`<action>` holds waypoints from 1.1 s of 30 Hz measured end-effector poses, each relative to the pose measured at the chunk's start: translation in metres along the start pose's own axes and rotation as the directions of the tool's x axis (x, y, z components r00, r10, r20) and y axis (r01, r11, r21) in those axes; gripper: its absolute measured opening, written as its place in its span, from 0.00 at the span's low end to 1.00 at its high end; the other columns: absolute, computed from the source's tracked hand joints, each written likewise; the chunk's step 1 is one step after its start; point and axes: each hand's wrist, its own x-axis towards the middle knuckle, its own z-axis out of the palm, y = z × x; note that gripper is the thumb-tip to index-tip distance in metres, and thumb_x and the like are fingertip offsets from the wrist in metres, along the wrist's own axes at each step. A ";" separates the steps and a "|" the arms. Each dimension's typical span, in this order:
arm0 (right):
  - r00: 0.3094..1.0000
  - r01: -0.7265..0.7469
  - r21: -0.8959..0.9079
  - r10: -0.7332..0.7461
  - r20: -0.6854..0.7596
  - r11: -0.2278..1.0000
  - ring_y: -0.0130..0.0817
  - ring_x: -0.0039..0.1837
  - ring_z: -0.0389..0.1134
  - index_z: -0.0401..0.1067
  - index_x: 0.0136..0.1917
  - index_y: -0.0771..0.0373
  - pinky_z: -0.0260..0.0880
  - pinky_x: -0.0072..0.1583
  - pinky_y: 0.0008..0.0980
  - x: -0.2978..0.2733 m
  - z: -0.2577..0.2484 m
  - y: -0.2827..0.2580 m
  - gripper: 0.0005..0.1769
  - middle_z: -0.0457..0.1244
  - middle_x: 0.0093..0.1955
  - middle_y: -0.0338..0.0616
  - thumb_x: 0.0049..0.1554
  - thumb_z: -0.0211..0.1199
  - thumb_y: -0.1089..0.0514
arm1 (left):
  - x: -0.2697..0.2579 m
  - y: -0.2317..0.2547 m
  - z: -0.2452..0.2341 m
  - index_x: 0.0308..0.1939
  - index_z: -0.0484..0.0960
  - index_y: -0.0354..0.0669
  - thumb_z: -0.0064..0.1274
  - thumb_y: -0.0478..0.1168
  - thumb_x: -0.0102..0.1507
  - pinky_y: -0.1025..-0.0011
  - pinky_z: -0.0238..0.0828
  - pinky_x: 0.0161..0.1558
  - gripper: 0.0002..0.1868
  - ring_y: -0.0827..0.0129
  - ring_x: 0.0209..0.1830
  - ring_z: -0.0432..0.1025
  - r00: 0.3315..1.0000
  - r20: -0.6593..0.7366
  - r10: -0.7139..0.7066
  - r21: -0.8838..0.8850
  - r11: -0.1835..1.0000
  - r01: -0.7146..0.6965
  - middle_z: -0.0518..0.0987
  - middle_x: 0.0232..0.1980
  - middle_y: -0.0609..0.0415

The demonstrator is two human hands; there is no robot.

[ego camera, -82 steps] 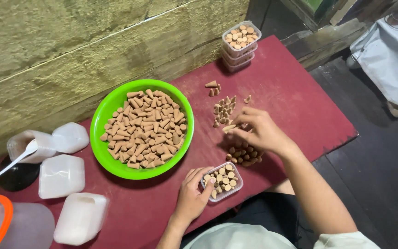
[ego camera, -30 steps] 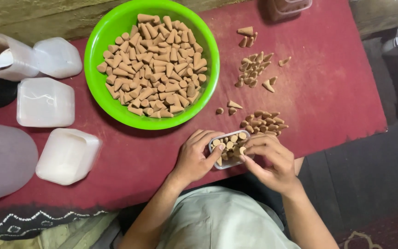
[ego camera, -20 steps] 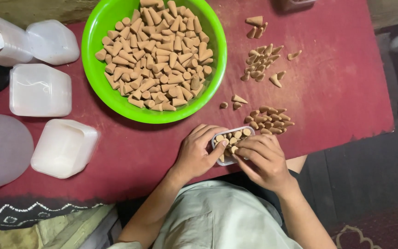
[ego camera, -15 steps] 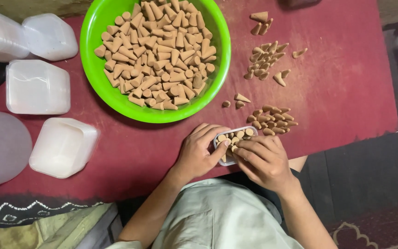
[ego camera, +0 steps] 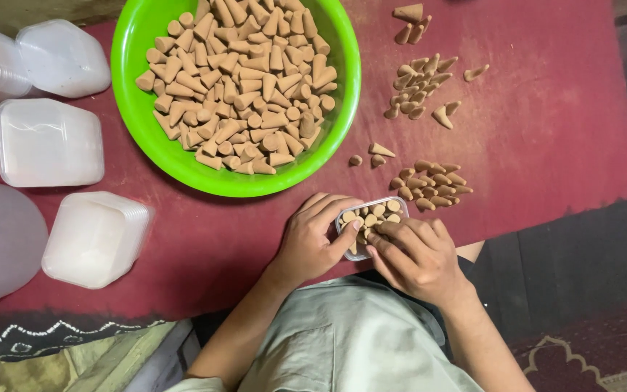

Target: The person places incense cones into a plastic container by hand, arranging them and closing the lid.

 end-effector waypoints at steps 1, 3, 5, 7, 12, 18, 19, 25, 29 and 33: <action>1.000 -0.004 -0.006 0.003 -0.011 1.000 0.42 0.45 0.67 0.76 0.37 0.57 0.60 0.43 0.36 -0.003 0.001 0.001 0.07 0.69 0.45 0.42 0.58 0.64 0.59 | 0.000 0.000 0.000 0.51 0.84 0.42 0.58 0.35 0.63 0.59 0.76 0.49 0.12 0.50 0.45 0.78 1.000 0.002 -0.012 -0.008 1.000 0.012 0.83 0.46 0.48; 1.000 -0.013 -0.010 0.013 -0.025 1.000 0.42 0.45 0.67 0.77 0.37 0.57 0.61 0.44 0.36 -0.009 0.005 0.001 0.07 0.69 0.45 0.42 0.58 0.64 0.58 | -0.001 0.000 0.000 0.51 0.84 0.42 0.58 0.35 0.63 0.59 0.76 0.49 0.12 0.51 0.45 0.78 1.000 0.011 -0.024 -0.012 1.000 0.024 0.83 0.46 0.49; 0.998 -0.026 -0.004 0.026 -0.062 1.000 0.41 0.46 0.67 0.76 0.37 0.56 0.62 0.45 0.36 -0.016 0.009 0.002 0.08 0.69 0.45 0.40 0.58 0.65 0.57 | -0.002 -0.001 0.002 0.52 0.84 0.42 0.58 0.36 0.63 0.59 0.76 0.49 0.13 0.51 0.46 0.78 0.999 0.024 -0.046 -0.025 0.999 0.046 0.84 0.46 0.49; 0.996 -0.022 0.000 0.022 -0.084 1.000 0.41 0.46 0.68 0.76 0.37 0.57 0.62 0.45 0.36 -0.018 0.008 0.002 0.08 0.69 0.45 0.41 0.58 0.65 0.57 | -0.001 0.002 0.002 0.52 0.84 0.41 0.58 0.36 0.64 0.59 0.76 0.49 0.13 0.50 0.46 0.78 0.998 0.024 -0.054 -0.030 0.998 0.055 0.83 0.47 0.48; 0.993 -0.030 0.020 0.032 -0.111 0.999 0.43 0.47 0.68 0.80 0.47 0.58 0.63 0.46 0.37 -0.024 0.004 0.002 0.07 0.69 0.47 0.44 0.60 0.64 0.55 | 0.015 0.014 -0.002 0.54 0.82 0.39 0.56 0.36 0.66 0.59 0.77 0.48 0.13 0.48 0.48 0.77 0.999 -0.015 -0.042 -0.001 0.999 0.042 0.82 0.50 0.45; 0.983 -0.098 0.087 0.110 -0.145 0.991 0.47 0.47 0.67 0.80 0.52 0.61 0.67 0.46 0.41 -0.041 -0.001 0.004 0.10 0.69 0.51 0.49 0.59 0.64 0.56 | 0.042 0.009 0.006 0.57 0.81 0.37 0.51 0.29 0.69 0.56 0.77 0.51 0.13 0.46 0.51 0.77 0.978 0.062 0.201 0.373 0.904 -0.209 0.80 0.54 0.42; 0.982 -0.102 0.085 0.114 -0.150 0.991 0.47 0.47 0.67 0.81 0.53 0.60 0.67 0.46 0.42 -0.045 -0.002 0.005 0.11 0.69 0.51 0.49 0.59 0.65 0.56 | 0.047 0.005 0.008 0.58 0.81 0.37 0.52 0.29 0.68 0.55 0.78 0.51 0.14 0.44 0.52 0.76 0.974 0.111 0.197 0.392 0.892 -0.225 0.79 0.54 0.41; 0.968 -0.131 0.097 0.148 -0.202 0.987 0.46 0.48 0.68 0.82 0.52 0.59 0.69 0.46 0.41 -0.062 -0.014 0.013 0.10 0.70 0.51 0.47 0.57 0.67 0.58 | 0.068 -0.018 0.019 0.54 0.83 0.48 0.57 0.34 0.65 0.56 0.78 0.51 0.14 0.49 0.49 0.76 0.952 0.281 0.119 0.436 0.868 -0.237 0.78 0.48 0.49; 0.957 -0.169 0.117 0.191 -0.216 0.979 0.45 0.48 0.69 0.82 0.51 0.58 0.71 0.48 0.42 -0.077 -0.019 0.019 0.09 0.70 0.51 0.47 0.55 0.68 0.59 | 0.073 -0.036 0.017 0.45 0.86 0.51 0.55 0.35 0.66 0.64 0.78 0.49 0.07 0.59 0.45 0.76 0.915 0.377 0.144 0.497 0.802 -0.331 0.77 0.40 0.56; 0.949 -0.188 0.151 0.219 -0.226 0.970 0.46 0.48 0.69 0.82 0.50 0.59 0.72 0.48 0.43 -0.081 -0.024 0.022 0.09 0.71 0.50 0.47 0.54 0.69 0.61 | 0.068 -0.011 0.013 0.45 0.85 0.46 0.53 0.32 0.67 0.67 0.78 0.48 0.07 0.62 0.44 0.77 0.917 0.330 0.225 0.499 0.783 -0.372 0.79 0.38 0.56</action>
